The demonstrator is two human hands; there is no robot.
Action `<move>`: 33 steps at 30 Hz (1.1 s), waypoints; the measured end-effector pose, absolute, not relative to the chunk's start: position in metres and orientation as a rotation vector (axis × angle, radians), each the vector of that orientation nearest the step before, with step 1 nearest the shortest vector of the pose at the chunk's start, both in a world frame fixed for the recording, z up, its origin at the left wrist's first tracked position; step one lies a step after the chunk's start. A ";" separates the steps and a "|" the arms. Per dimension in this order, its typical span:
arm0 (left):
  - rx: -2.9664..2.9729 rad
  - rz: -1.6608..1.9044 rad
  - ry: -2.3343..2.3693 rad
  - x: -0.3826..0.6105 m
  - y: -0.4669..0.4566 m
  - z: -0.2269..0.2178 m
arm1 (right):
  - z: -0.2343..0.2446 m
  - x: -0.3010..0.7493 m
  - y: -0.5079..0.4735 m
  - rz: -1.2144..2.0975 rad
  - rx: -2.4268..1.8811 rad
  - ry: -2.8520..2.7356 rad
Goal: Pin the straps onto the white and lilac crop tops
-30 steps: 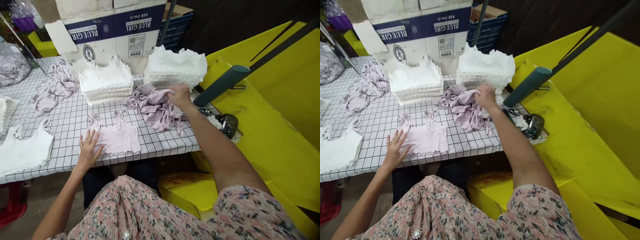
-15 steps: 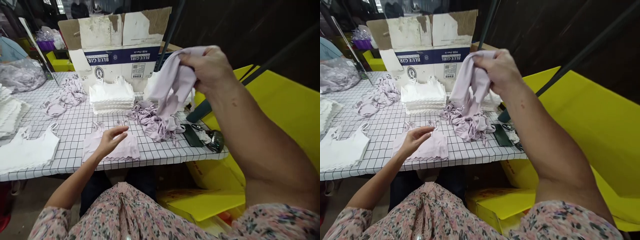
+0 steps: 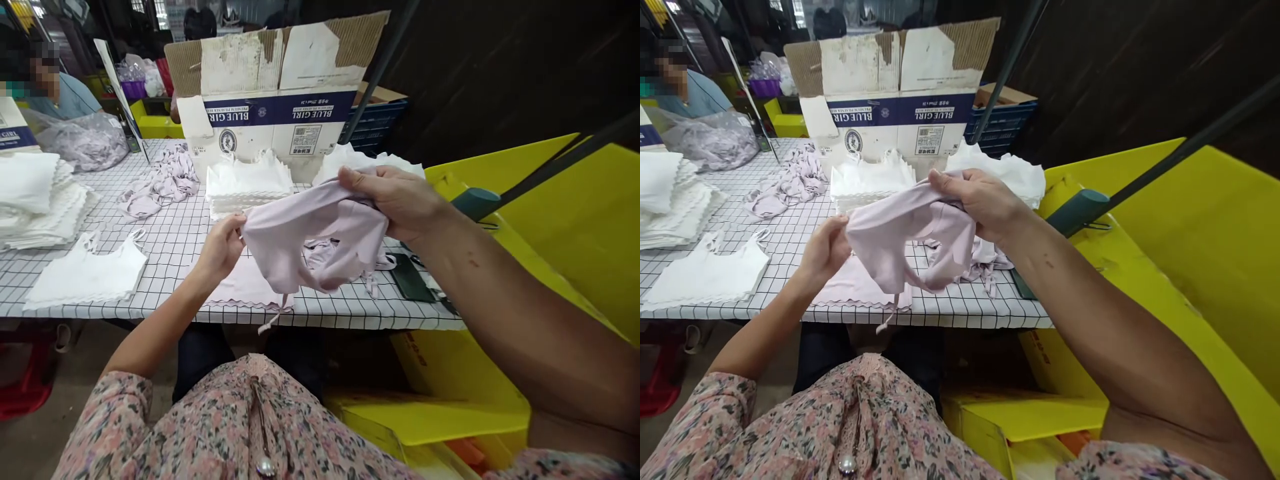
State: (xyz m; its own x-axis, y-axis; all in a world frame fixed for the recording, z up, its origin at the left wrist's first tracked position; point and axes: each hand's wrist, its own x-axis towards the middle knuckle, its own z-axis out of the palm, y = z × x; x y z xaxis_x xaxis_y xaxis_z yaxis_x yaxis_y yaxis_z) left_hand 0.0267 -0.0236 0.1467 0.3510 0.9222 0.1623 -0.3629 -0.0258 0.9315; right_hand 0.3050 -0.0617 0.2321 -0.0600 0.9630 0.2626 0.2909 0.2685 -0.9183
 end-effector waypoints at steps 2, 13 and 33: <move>1.150 1.103 0.609 0.017 -0.018 0.150 | 0.232 0.304 -0.065 1.180 -1.218 -1.427; 1.104 0.488 0.431 0.065 -0.044 0.127 | 0.217 0.274 -0.056 1.193 -1.107 -1.657; 0.977 1.108 0.697 0.027 -0.032 0.135 | 0.138 0.271 -0.080 0.897 -1.083 -1.371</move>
